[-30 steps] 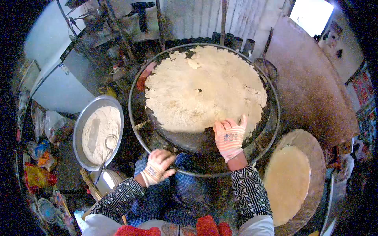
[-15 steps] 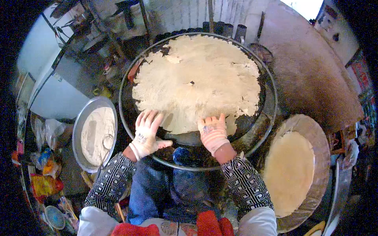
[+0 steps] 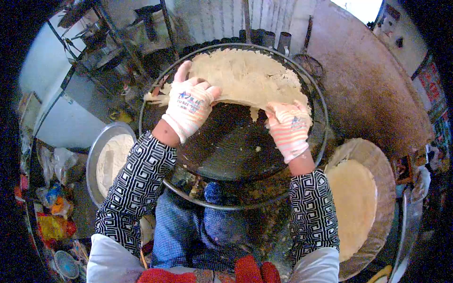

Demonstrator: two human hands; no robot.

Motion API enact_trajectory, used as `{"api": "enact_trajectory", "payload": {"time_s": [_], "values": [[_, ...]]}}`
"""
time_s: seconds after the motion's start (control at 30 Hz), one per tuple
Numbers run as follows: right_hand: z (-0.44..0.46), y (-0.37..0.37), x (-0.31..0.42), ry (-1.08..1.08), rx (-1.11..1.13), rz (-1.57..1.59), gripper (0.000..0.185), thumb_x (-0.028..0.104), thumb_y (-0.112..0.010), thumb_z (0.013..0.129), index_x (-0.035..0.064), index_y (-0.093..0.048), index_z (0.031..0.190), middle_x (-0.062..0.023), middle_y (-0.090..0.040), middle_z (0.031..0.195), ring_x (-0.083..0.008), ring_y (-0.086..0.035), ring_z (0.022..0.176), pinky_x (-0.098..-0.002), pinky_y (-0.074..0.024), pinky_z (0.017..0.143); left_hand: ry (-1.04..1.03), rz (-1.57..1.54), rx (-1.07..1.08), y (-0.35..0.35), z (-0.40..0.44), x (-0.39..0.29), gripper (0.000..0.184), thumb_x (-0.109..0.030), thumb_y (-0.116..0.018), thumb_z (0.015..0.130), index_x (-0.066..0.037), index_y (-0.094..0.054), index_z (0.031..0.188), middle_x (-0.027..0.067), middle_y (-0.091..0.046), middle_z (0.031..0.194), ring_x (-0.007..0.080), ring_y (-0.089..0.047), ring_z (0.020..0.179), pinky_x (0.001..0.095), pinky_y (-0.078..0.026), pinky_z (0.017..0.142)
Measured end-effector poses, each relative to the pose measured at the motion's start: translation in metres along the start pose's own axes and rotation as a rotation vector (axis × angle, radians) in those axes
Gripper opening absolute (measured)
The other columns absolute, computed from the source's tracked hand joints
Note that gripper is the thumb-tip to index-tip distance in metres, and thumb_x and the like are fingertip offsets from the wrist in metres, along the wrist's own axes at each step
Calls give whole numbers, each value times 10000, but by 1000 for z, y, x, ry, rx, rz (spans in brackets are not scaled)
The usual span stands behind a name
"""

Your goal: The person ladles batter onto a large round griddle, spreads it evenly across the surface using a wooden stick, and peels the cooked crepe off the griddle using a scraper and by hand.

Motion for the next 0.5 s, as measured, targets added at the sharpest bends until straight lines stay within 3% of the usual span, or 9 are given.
{"api": "enact_trajectory", "payload": {"time_s": [0.1, 0.13, 0.17, 0.3, 0.37, 0.43, 0.5], "values": [[1, 21, 17, 46, 34, -59, 373, 208, -754, 742, 132, -646, 1092, -89, -674, 1040, -282, -613, 1036, -523, -396, 993, -32, -52, -177, 21, -16, -13, 94, -115, -563, 774, -137, -637, 827, 39, -660, 775, 216, -642, 879, 565, -301, 1111], [-6, 27, 26, 51, 61, -92, 444, 222, -764, 733, 125, -632, 1146, -104, -658, 1096, -300, -591, 1088, -546, -379, 1010, -34, -78, -158, 17, -32, -19, 247, -68, -619, 688, -163, -650, 914, 7, -657, 835, 229, -627, 903, 590, -306, 1104], [-25, 34, 31, 45, 41, -67, 608, 264, -785, 710, 120, -570, 1261, -144, -596, 1204, -359, -517, 1178, -607, -319, 1036, -14, -106, -141, 15, -47, -26, 291, -72, -620, 676, -171, -661, 947, 2, -655, 858, 228, -620, 910, 590, -305, 1106], [-142, 51, 57, -186, -11, 229, 528, 171, -763, 742, 81, -590, 1232, -145, -629, 1133, -360, -584, 1085, -498, -443, 980, 75, -149, 81, -30, -132, -52, 505, -110, -700, 617, -189, -656, 1114, 17, -656, 936, 223, -612, 927, 569, -297, 1112], [-205, 42, 68, -461, 120, 441, 400, 115, -723, 799, 35, -621, 1177, -132, -670, 1048, -299, -650, 979, -397, -519, 881, 129, -175, 268, -39, -155, -63, 531, -126, -722, 629, -196, -647, 1150, 24, -664, 984, 225, -618, 928, 545, -304, 1112], [-251, 31, 78, -979, 236, 780, 289, 112, -671, 866, -1, -641, 1131, -104, -697, 1003, -225, -676, 916, -346, -540, 810, 145, -234, 293, -32, -160, -80, 519, -139, -734, 645, -191, -649, 1154, 32, -671, 1015, 237, -624, 923, 529, -314, 1107], [-240, 28, 80, -1237, 195, 1073, 361, 248, -611, 936, -6, -602, 1193, -112, -681, 1074, -226, -672, 931, -354, -550, 803, 153, -317, 324, -15, -135, -87, 496, -159, -743, 663, -175, -652, 1150, 40, -677, 1026, 249, -628, 916, 526, -317, 1104]]}}
Point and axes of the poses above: each hand's wrist, its own z-axis towards the middle knuckle, its own y-axis out of the back of the hand, x = y × z, the point moved 6 cm from there along z, towards the middle knuckle
